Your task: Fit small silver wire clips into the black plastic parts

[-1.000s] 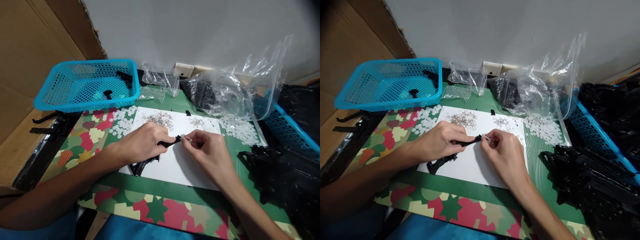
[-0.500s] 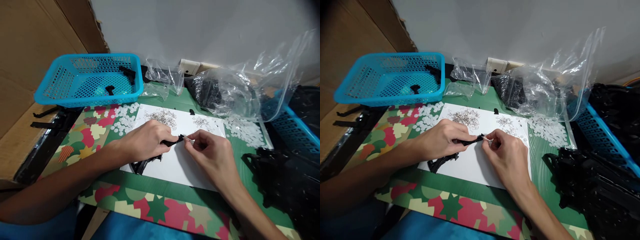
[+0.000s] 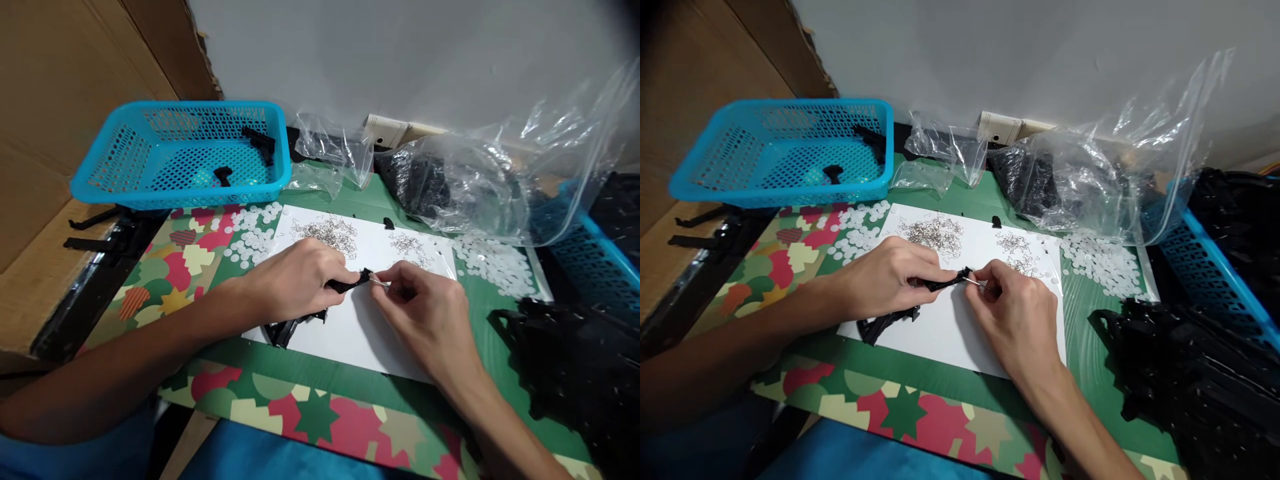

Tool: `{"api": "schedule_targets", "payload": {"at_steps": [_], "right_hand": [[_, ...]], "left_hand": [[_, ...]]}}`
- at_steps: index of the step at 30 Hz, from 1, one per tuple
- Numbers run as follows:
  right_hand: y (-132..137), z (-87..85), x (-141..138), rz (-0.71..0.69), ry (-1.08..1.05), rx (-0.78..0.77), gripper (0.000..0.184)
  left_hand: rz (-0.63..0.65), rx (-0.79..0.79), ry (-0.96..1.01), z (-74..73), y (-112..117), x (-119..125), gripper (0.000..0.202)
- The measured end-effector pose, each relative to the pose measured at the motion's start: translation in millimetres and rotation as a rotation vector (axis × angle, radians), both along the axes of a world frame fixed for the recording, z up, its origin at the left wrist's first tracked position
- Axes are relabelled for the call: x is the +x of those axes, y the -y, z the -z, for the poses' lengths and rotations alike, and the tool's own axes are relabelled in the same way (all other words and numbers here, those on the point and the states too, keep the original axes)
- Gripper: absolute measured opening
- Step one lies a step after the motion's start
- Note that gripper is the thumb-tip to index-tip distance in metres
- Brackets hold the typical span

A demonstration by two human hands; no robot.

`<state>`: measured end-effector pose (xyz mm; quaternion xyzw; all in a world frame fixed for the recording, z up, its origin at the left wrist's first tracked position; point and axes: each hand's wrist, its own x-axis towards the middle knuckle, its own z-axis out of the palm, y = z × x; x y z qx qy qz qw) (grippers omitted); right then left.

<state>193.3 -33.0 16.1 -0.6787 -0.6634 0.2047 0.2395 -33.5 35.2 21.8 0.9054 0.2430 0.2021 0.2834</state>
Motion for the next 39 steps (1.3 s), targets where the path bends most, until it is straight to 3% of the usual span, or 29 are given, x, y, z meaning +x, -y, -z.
{"api": "schedule_targets", "payload": {"at_steps": [7, 14, 21, 34, 39], "right_hand": [[-0.8, -12.0, 8.5, -0.069, 0.098, 0.039, 0.026], [-7.6, -22.2, 21.1, -0.085, -0.153, 0.190, 0.029], [-7.8, -13.3, 5.1, -0.014, -0.594, 0.048, 0.027], [-8.6, -6.9, -2.2, -0.021, -0.554, 0.030, 0.028], [-5.7, 0.2, -4.2, 0.011, -0.642, 0.040, 0.027]], "left_hand": [[-0.018, -0.011, -0.036, -4.2, 0.2, 0.8, 0.019], [-0.009, 0.085, -0.149, -5.8, -0.1, -0.4, 0.024], [0.017, 0.164, -0.206, -6.8, 1.1, -0.5, 0.020], [0.044, 0.172, -0.224, -5.8, -0.5, -0.4, 0.019], [0.046, 0.120, -0.188, -8.2, -1.4, -0.9, 0.016]]}}
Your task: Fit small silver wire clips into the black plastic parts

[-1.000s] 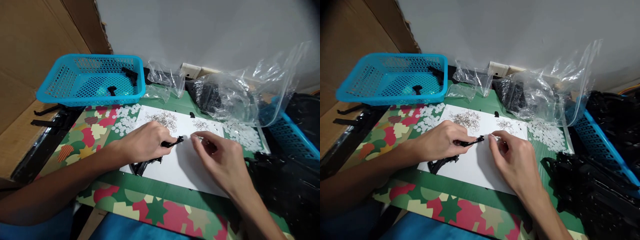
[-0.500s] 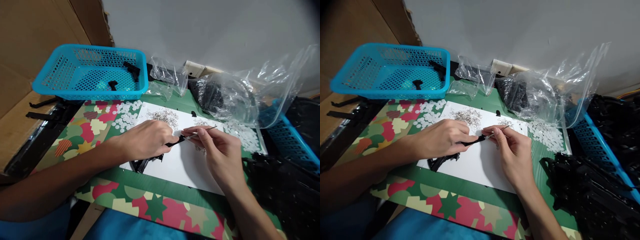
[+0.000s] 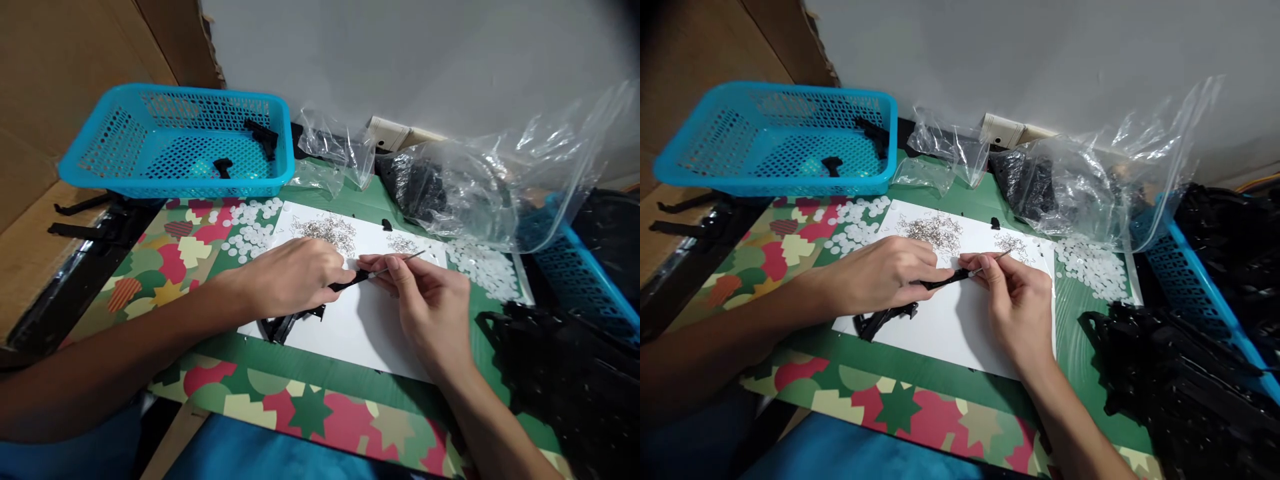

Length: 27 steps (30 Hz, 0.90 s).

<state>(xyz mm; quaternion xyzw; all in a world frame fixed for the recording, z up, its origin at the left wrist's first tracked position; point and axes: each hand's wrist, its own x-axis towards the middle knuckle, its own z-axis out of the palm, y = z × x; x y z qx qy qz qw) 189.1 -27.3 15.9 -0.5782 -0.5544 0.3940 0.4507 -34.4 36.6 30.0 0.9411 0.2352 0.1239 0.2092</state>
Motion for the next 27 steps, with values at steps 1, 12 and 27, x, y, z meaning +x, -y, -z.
{"api": "schedule_targets", "payload": {"at_steps": [1, 12, 27], "right_hand": [[0.5, 1.7, -0.4, 0.006, -0.006, -0.002, 0.026], [-9.7, -15.6, 8.5, 0.063, 0.152, 0.224, 0.028], [-55.1, -27.9, 34.6, -0.293, 0.720, -0.013, 0.022]], "left_hand": [[-0.007, -0.021, 0.015, -0.1, -0.2, -0.2, 0.016], [-0.046, -0.011, 0.046, 5.9, -0.6, -1.7, 0.026], [-0.014, 0.104, -0.007, -0.1, 1.4, -1.2, 0.024]]}}
